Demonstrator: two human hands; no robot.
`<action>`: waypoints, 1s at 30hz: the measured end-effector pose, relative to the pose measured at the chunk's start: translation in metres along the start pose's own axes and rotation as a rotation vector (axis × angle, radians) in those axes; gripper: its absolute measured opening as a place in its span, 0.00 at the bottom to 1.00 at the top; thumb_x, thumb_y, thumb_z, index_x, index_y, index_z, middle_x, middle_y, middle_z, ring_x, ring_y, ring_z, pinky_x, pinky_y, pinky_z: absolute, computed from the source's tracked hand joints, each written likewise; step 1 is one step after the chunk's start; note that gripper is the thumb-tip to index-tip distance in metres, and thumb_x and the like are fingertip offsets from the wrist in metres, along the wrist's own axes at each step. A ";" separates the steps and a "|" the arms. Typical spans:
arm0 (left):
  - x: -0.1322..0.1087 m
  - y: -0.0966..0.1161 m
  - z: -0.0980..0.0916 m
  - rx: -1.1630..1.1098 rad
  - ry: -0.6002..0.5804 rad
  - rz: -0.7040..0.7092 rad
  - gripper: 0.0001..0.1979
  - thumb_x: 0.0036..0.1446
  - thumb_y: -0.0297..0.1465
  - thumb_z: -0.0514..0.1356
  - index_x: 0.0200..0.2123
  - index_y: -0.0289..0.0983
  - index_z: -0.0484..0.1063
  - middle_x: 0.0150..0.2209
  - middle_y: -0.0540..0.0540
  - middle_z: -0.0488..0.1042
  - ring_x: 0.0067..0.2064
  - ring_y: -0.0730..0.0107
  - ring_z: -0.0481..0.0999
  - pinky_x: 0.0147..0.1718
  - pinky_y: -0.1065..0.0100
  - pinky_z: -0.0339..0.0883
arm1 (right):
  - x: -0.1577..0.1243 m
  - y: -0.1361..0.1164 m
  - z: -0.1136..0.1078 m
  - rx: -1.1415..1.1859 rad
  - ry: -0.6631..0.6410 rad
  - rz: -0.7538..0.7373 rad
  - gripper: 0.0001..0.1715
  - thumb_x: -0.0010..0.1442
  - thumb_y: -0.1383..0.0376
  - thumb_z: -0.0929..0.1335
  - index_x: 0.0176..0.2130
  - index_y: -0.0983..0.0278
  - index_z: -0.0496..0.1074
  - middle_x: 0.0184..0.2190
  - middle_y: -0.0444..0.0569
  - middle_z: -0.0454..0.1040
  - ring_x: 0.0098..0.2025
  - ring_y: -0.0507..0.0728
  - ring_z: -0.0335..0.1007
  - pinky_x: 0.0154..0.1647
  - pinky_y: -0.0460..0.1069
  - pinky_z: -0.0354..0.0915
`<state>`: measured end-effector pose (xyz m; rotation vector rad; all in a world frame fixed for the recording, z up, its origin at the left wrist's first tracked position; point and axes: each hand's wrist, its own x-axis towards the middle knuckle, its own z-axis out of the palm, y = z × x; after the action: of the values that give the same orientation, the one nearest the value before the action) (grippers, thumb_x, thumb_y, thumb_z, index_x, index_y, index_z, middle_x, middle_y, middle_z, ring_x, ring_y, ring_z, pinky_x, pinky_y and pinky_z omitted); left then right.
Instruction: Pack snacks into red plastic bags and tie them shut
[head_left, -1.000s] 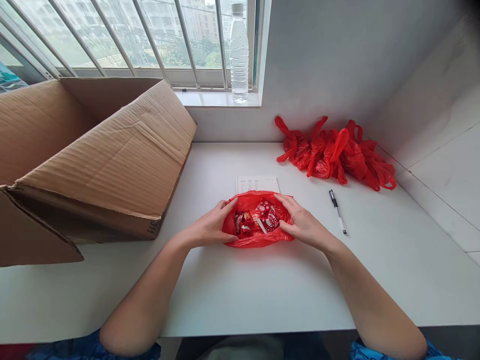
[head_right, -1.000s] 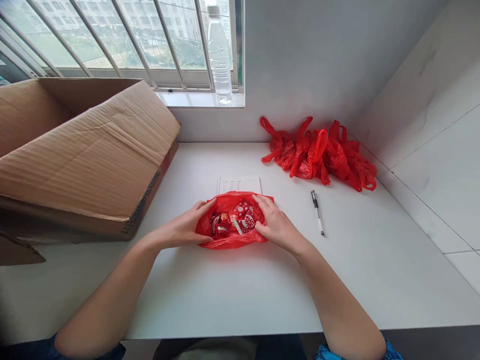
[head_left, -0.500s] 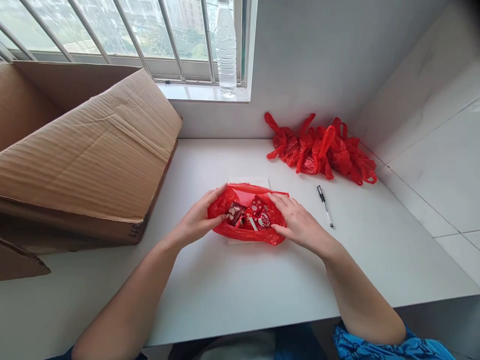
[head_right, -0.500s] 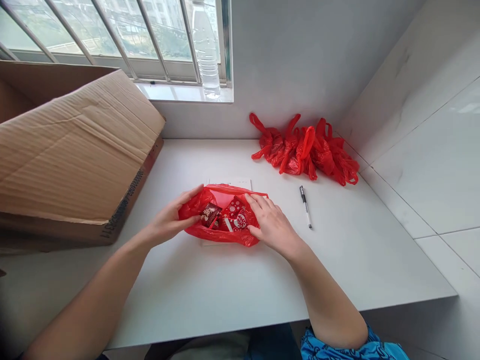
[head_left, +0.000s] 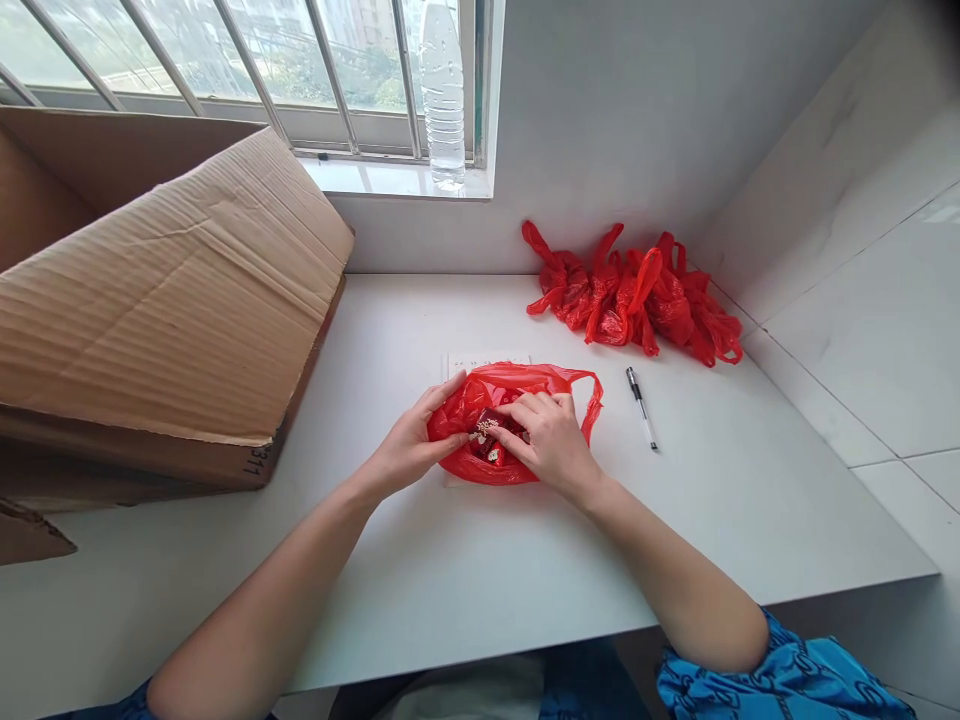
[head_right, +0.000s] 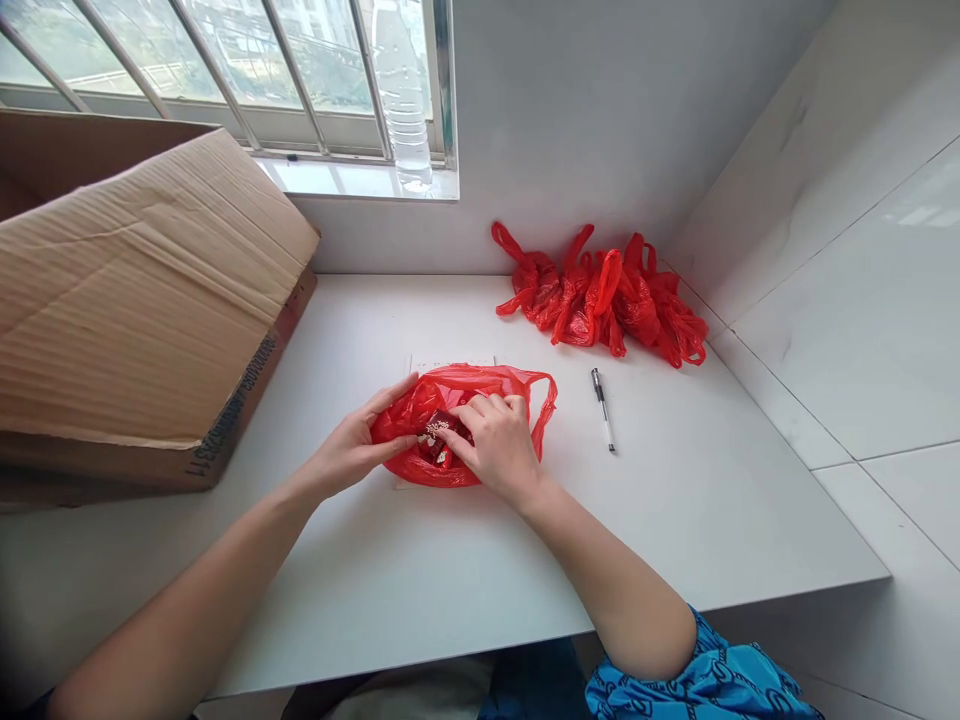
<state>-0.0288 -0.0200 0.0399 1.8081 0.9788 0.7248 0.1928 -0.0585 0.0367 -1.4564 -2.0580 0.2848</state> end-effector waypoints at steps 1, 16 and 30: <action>-0.001 0.000 -0.001 0.051 0.002 0.013 0.36 0.62 0.34 0.60 0.71 0.49 0.51 0.66 0.43 0.61 0.63 0.55 0.68 0.56 0.62 0.72 | 0.000 0.001 0.000 0.086 -0.005 0.028 0.16 0.68 0.52 0.66 0.42 0.60 0.77 0.38 0.49 0.79 0.40 0.59 0.72 0.52 0.60 0.60; -0.009 0.026 0.007 0.621 0.359 0.293 0.13 0.66 0.42 0.57 0.45 0.44 0.77 0.39 0.49 0.80 0.41 0.64 0.75 0.53 0.57 0.59 | 0.001 -0.004 -0.009 1.119 -0.062 0.341 0.18 0.57 0.51 0.74 0.38 0.62 0.76 0.36 0.48 0.80 0.37 0.57 0.79 0.38 0.53 0.77; -0.007 0.022 0.008 0.669 0.382 0.527 0.05 0.64 0.34 0.61 0.36 0.47 0.78 0.33 0.54 0.81 0.37 0.68 0.76 0.49 0.58 0.60 | -0.003 -0.002 -0.016 0.491 0.196 -0.137 0.06 0.66 0.61 0.69 0.39 0.56 0.78 0.35 0.46 0.77 0.39 0.56 0.74 0.41 0.54 0.74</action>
<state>-0.0195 -0.0355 0.0566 2.6323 1.0774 1.1979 0.2012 -0.0645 0.0495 -0.9995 -1.7590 0.5269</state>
